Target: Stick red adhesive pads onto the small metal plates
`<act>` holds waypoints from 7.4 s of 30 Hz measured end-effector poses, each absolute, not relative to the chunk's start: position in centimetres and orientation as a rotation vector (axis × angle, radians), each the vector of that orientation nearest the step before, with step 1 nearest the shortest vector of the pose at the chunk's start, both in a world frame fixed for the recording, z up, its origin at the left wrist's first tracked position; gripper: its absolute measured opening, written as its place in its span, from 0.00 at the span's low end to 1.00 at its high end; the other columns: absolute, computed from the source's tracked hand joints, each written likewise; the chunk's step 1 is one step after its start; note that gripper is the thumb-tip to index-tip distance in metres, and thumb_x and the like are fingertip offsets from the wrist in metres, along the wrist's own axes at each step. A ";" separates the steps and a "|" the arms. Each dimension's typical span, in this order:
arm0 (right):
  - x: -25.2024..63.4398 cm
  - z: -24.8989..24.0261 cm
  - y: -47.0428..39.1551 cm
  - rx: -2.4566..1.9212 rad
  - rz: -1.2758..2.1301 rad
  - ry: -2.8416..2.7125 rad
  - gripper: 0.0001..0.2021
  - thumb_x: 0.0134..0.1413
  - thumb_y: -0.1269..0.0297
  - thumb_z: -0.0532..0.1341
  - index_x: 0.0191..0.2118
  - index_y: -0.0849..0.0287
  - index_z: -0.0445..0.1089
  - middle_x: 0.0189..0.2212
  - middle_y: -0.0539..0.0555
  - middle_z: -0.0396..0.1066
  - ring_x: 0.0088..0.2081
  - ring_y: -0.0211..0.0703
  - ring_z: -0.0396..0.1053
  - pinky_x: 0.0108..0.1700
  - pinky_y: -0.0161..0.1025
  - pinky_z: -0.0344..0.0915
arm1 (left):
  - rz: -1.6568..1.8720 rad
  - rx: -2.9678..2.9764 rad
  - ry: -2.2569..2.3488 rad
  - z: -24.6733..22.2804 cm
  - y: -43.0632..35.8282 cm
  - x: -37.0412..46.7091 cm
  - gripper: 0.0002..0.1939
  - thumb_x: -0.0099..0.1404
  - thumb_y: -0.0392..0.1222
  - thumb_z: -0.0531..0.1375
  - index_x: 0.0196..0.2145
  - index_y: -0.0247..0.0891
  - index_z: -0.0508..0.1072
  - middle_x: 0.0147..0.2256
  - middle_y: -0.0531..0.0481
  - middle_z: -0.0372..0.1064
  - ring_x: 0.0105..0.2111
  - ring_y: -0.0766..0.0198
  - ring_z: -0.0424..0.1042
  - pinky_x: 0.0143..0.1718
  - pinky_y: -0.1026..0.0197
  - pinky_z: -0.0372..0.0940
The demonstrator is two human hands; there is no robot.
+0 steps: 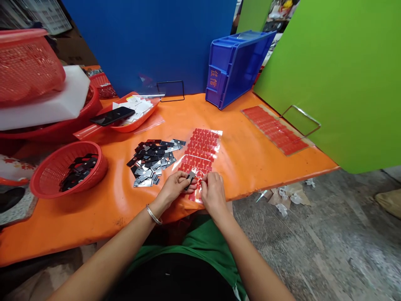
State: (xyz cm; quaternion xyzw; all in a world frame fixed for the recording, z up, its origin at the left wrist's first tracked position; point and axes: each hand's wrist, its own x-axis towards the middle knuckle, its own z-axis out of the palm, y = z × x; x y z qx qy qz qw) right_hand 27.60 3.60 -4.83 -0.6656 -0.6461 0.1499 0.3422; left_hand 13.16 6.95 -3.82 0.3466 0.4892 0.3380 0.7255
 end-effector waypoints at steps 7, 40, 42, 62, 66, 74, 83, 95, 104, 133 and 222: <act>28.4 -3.6 3.4 -1.587 0.776 -1.179 0.08 0.51 0.59 0.58 0.32 0.57 0.62 0.28 0.50 0.65 0.28 0.40 0.64 0.31 0.37 0.63 | 0.743 0.720 1.083 -3.1 7.1 13.2 0.04 0.60 0.29 0.60 0.31 0.31 0.66 0.28 0.45 0.74 0.23 0.68 0.74 0.28 0.64 0.71; 24.0 -5.0 1.8 -1.396 0.968 -1.151 0.09 0.48 0.59 0.63 0.31 0.56 0.63 0.24 0.47 0.62 0.23 0.36 0.61 0.25 0.34 0.63 | 0.734 0.558 0.984 -2.8 4.5 10.9 0.10 0.57 0.22 0.57 0.37 0.28 0.71 0.29 0.44 0.76 0.27 0.65 0.76 0.37 0.64 0.71; 24.0 -5.0 1.8 -1.399 0.972 -1.150 0.09 0.48 0.59 0.63 0.31 0.56 0.63 0.24 0.47 0.62 0.23 0.36 0.61 0.25 0.34 0.64 | 0.732 0.558 0.987 -2.7 4.5 11.0 0.10 0.58 0.22 0.56 0.37 0.28 0.70 0.28 0.44 0.76 0.27 0.65 0.76 0.37 0.64 0.71; 23.8 -5.2 2.0 -1.435 0.953 -1.152 0.08 0.49 0.61 0.62 0.32 0.55 0.62 0.23 0.46 0.61 0.21 0.35 0.60 0.23 0.33 0.64 | 0.754 0.570 0.948 -3.1 4.4 10.9 0.10 0.55 0.27 0.62 0.38 0.28 0.71 0.30 0.44 0.76 0.29 0.64 0.76 0.39 0.62 0.71; 23.8 -4.9 2.0 -1.434 0.945 -1.152 0.07 0.49 0.62 0.62 0.31 0.55 0.63 0.22 0.45 0.61 0.21 0.35 0.60 0.23 0.33 0.64 | 0.755 0.571 0.971 -3.0 4.4 11.0 0.10 0.55 0.30 0.64 0.37 0.29 0.72 0.28 0.45 0.75 0.27 0.65 0.76 0.38 0.63 0.71; 23.4 -4.4 1.2 -1.432 0.947 -1.166 0.06 0.54 0.60 0.59 0.34 0.56 0.65 0.29 0.50 0.66 0.25 0.39 0.67 0.27 0.38 0.69 | 0.883 0.617 1.071 -3.5 3.9 12.1 0.07 0.56 0.32 0.63 0.35 0.30 0.72 0.26 0.47 0.75 0.25 0.65 0.75 0.34 0.61 0.72; 24.0 -4.0 2.1 -1.509 0.584 -1.367 0.05 0.54 0.63 0.59 0.29 0.57 0.67 0.34 0.55 0.64 0.34 0.42 0.66 0.34 0.39 0.67 | 0.870 0.616 1.091 -3.6 3.9 12.0 0.05 0.57 0.29 0.61 0.34 0.30 0.71 0.22 0.49 0.73 0.22 0.67 0.74 0.29 0.66 0.70; 24.2 -4.3 2.5 -1.524 0.627 -1.346 0.05 0.53 0.62 0.59 0.29 0.57 0.67 0.31 0.53 0.65 0.33 0.42 0.65 0.33 0.39 0.65 | 0.854 0.625 1.071 -3.6 3.9 11.8 0.06 0.57 0.30 0.62 0.34 0.29 0.73 0.23 0.47 0.74 0.23 0.66 0.74 0.30 0.65 0.71; 24.0 -4.3 2.5 -1.561 0.654 -1.322 0.05 0.53 0.63 0.59 0.28 0.57 0.66 0.29 0.51 0.65 0.30 0.40 0.65 0.31 0.38 0.65 | 0.856 0.640 1.062 -3.7 3.9 11.9 0.06 0.57 0.31 0.62 0.35 0.29 0.73 0.24 0.48 0.75 0.24 0.66 0.75 0.30 0.66 0.71; 24.2 -4.2 3.4 -1.354 1.103 -0.843 0.24 0.41 0.60 0.68 0.42 0.55 0.56 0.24 0.44 0.69 0.23 0.37 0.68 0.26 0.34 0.67 | 0.902 0.571 1.058 -2.8 3.7 12.0 0.06 0.55 0.30 0.63 0.33 0.29 0.72 0.23 0.48 0.74 0.22 0.67 0.73 0.29 0.64 0.71; 22.1 -4.6 0.3 -1.261 0.159 -2.060 0.18 0.60 0.70 0.54 0.55 0.58 0.65 0.45 0.61 0.68 0.46 0.52 0.61 0.47 0.52 0.66 | 0.653 2.128 1.665 -1.7 1.6 5.9 0.13 0.66 0.39 0.53 0.36 0.37 0.77 0.31 0.44 0.70 0.36 0.57 0.66 0.39 0.56 0.62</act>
